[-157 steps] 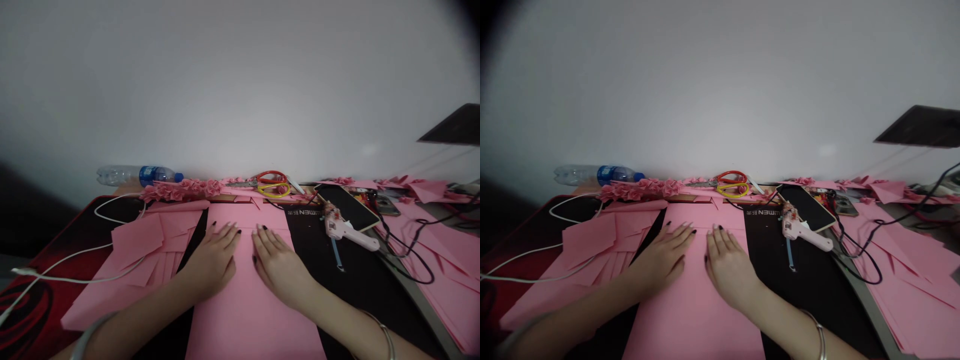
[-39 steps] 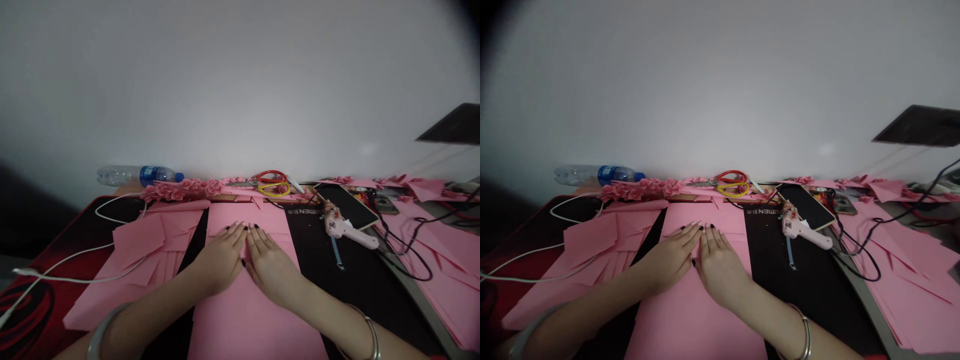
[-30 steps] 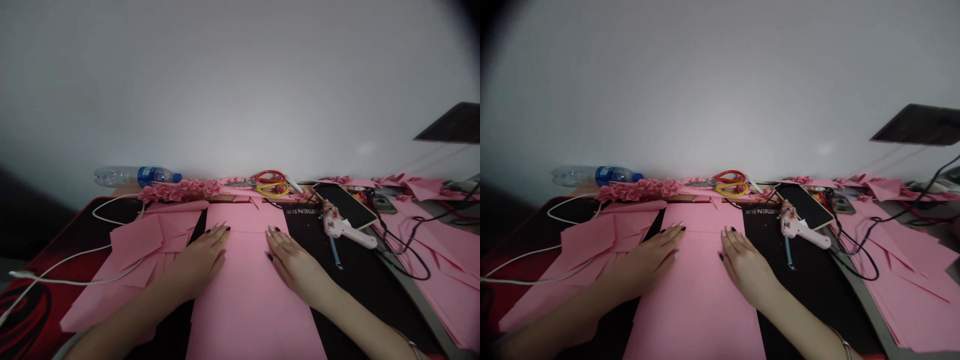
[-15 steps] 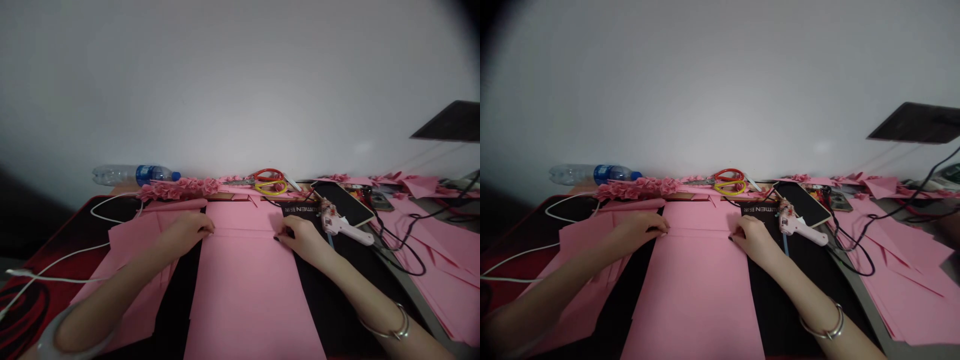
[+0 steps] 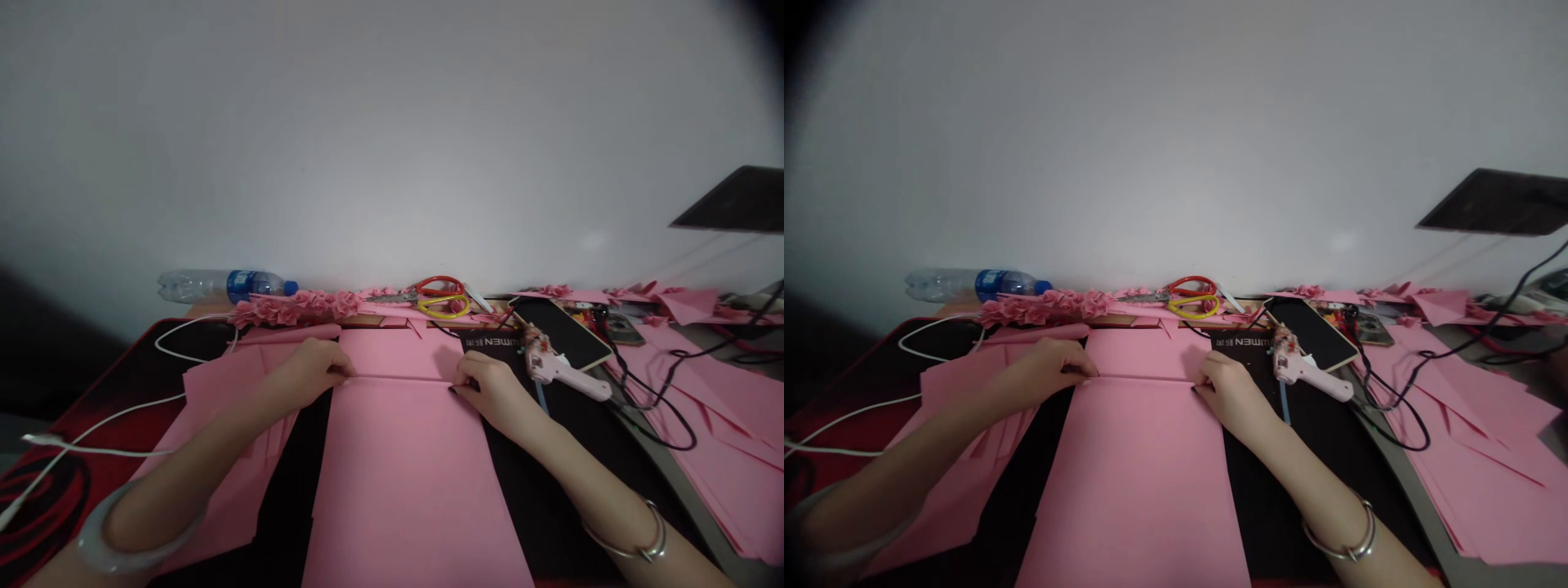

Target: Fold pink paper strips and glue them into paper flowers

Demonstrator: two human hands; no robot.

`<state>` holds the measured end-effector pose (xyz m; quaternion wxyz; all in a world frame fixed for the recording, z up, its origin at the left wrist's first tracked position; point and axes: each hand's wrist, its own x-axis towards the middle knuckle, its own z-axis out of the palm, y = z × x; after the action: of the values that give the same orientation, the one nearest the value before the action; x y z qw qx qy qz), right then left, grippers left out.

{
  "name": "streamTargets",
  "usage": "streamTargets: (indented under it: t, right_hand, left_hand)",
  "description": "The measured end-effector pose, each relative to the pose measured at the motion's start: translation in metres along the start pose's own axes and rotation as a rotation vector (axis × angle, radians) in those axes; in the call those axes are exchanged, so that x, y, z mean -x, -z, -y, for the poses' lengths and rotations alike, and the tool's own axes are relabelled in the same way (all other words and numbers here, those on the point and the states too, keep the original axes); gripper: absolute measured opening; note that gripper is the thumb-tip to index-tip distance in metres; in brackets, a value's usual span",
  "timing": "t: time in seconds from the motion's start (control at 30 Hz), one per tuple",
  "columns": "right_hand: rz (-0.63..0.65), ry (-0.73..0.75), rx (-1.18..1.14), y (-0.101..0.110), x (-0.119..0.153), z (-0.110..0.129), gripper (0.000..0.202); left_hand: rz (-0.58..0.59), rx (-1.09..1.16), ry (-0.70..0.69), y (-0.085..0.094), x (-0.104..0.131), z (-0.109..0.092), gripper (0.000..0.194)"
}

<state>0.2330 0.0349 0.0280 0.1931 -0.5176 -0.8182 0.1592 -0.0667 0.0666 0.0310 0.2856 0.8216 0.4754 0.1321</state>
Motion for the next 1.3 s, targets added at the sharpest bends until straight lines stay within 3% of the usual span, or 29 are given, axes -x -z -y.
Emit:
streamTargets:
  t: [0.2, 0.37, 0.43, 0.53, 0.67, 0.8, 1.0, 1.13, 1.3]
  right_hand:
    - [0.010, 0.085, 0.058, -0.004, 0.019, 0.002, 0.026]
    - [0.004, 0.157, 0.221, -0.014, 0.040, 0.007, 0.027]
    - [0.004, 0.160, 0.295, -0.023, 0.044, 0.016, 0.029]
    - [0.038, 0.156, 0.379, -0.041, 0.044, 0.035, 0.049]
    - [0.091, 0.185, 0.355, -0.058, 0.034, 0.058, 0.053]
    - [0.135, 0.190, 0.329, -0.054, 0.030, 0.061, 0.052]
    - [0.108, 0.168, 0.340, -0.036, 0.047, 0.034, 0.050]
    - [0.054, 0.170, 0.360, -0.025, 0.057, 0.011, 0.041]
    - [-0.079, 0.148, 0.304, -0.017, 0.046, 0.000, 0.022]
  left_hand:
    - [-0.033, -0.071, 0.013, -0.012, 0.019, 0.002, 0.023]
    - [-0.019, -0.103, -0.081, -0.020, 0.033, 0.005, 0.032]
    - [-0.029, -0.212, -0.115, -0.025, 0.034, -0.003, 0.035]
    - [-0.039, -0.389, -0.162, -0.041, 0.029, -0.025, 0.034]
    - [-0.065, -0.394, -0.285, -0.068, 0.021, -0.052, 0.027]
    - [-0.090, -0.374, -0.255, -0.080, 0.024, -0.050, 0.035]
    - [-0.121, -0.396, -0.283, -0.076, 0.045, -0.017, 0.049]
    - [-0.103, -0.463, -0.152, -0.063, 0.060, -0.005, 0.046]
    - [-0.147, -0.415, -0.145, -0.041, 0.056, -0.002, 0.030]
